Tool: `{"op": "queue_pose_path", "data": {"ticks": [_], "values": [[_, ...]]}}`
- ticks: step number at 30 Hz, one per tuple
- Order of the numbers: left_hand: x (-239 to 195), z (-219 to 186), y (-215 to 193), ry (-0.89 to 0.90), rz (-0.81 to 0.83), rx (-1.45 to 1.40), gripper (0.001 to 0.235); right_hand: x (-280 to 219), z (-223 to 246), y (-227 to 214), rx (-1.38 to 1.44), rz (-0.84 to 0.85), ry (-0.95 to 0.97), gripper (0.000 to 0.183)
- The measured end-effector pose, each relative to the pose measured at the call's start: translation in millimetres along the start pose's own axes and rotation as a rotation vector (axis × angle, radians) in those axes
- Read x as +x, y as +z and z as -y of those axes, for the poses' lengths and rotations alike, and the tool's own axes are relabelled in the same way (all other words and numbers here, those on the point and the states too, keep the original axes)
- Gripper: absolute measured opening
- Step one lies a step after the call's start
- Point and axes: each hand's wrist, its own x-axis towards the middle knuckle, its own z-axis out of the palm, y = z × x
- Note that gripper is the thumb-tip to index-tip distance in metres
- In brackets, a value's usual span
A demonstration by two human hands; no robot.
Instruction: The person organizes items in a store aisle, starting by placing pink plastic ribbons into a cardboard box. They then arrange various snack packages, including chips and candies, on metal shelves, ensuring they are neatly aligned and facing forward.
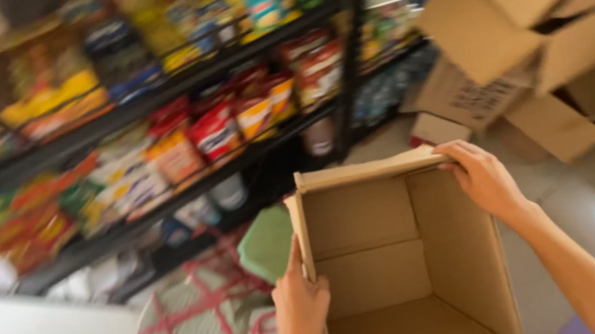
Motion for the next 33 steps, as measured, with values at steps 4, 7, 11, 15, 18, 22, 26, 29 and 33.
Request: {"op": "queue_pose_path", "data": {"ticks": [4, 7, 11, 15, 18, 22, 26, 29, 33], "values": [[26, -81, 50, 0.128, 0.21, 0.034, 0.084, -42, -53, -81, -0.106, -0.126, 0.162, 0.027], [57, -111, 94, 0.244, 0.283, -0.001, 0.084, -53, -62, -131, -0.194, -0.2, 0.261, 0.025], [108, -147, 155, 0.473, 0.29, -0.012, 0.08, -68, -93, -172, -0.304, -0.297, 0.432, 0.025], [149, -202, 196, 0.491, 0.423, -0.073, 0.078, -65, -122, -201, -0.378, -0.388, 0.473, 0.025], [182, -246, 219, 0.427, 0.548, -0.037, 0.078, -48, -142, -222, -0.495, -0.422, 0.522, 0.026], [247, -290, 262, 0.524, 0.621, -0.061, 0.08, -16, -169, -251, -0.587, -0.488, 0.536, 0.028], [290, -359, 277, 0.592, 0.831, -0.152, 0.081, -1, -188, -290, -0.601, -0.527, 0.655, 0.033], [310, -396, 302, 0.688, 0.983, -0.322, 0.081, 6, -189, -325, -0.663, -0.545, 0.702, 0.035], [331, -448, 347, 0.658, 1.138, -0.509, 0.083, 31, -185, -365, -0.89, -0.561, 0.765, 0.032]]}}
